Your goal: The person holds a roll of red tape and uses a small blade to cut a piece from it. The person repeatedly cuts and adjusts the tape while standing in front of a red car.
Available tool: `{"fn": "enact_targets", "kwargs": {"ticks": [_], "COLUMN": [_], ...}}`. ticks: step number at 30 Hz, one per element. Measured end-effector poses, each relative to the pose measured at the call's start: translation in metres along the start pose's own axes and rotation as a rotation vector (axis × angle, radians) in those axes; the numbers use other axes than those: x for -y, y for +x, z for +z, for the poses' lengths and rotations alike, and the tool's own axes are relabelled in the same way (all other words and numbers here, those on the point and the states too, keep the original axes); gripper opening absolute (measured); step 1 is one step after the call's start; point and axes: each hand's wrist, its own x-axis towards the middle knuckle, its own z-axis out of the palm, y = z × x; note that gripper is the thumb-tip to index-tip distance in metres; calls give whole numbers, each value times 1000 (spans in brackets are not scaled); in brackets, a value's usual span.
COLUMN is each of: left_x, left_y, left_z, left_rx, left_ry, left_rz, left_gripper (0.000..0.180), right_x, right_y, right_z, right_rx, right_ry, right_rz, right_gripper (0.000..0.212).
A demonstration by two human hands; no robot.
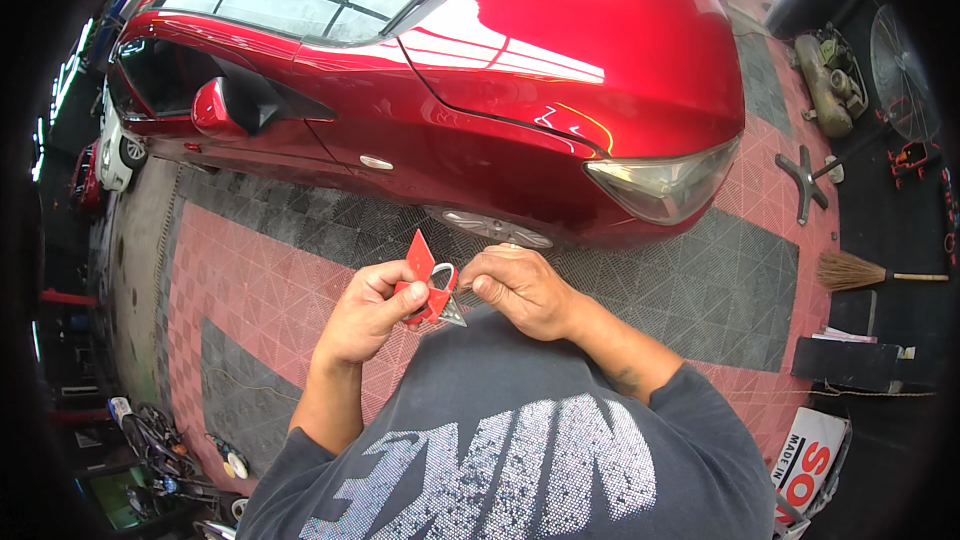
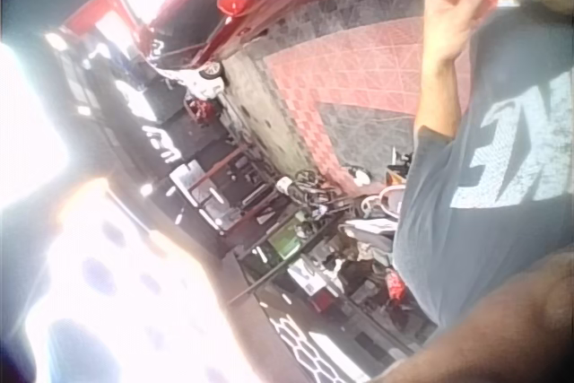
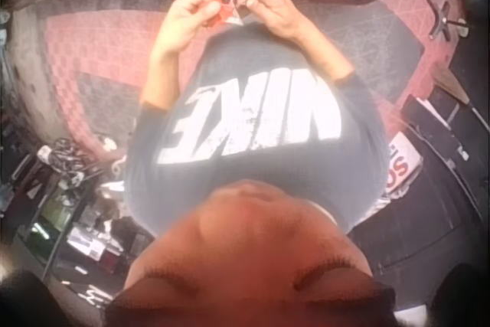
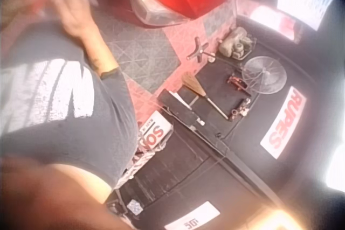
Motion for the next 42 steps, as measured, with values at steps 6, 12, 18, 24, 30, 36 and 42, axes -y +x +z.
{"fn": "enact_targets", "kwargs": {"ticks": [6, 12, 18, 24, 30, 36, 42], "left_x": [-1, -2, -3, -4, -7, -9, -5], "left_y": [2, 3, 3, 2, 0, -1, -1], "left_z": [3, 2, 4, 5, 6, 9, 8], "left_rx": [-9, -25, -50, -34, -47, -45, -41], "left_ry": [42, 164, 151, 177, 184, 202, 239], "left_rz": [32, 42, 48, 38, 52, 56, 59], "left_gripper": [31, 32, 32, 33, 33, 32, 31], "right_x": [-3, -7, -11, -18, -6, 9, 11], "right_y": [0, -1, -2, -7, -13, -4, -4], "right_z": [0, -2, -3, 2, -5, -3, -2], "right_rx": [-12, 11, -37, -18, -93, -13, -17], "right_ry": [-14, -69, -112, -133, 129, -89, -85], "right_rz": [18, 3, 12, 28, 198, -14, -12], "right_gripper": [35, 32, 29, 29, 32, 31, 31]}}
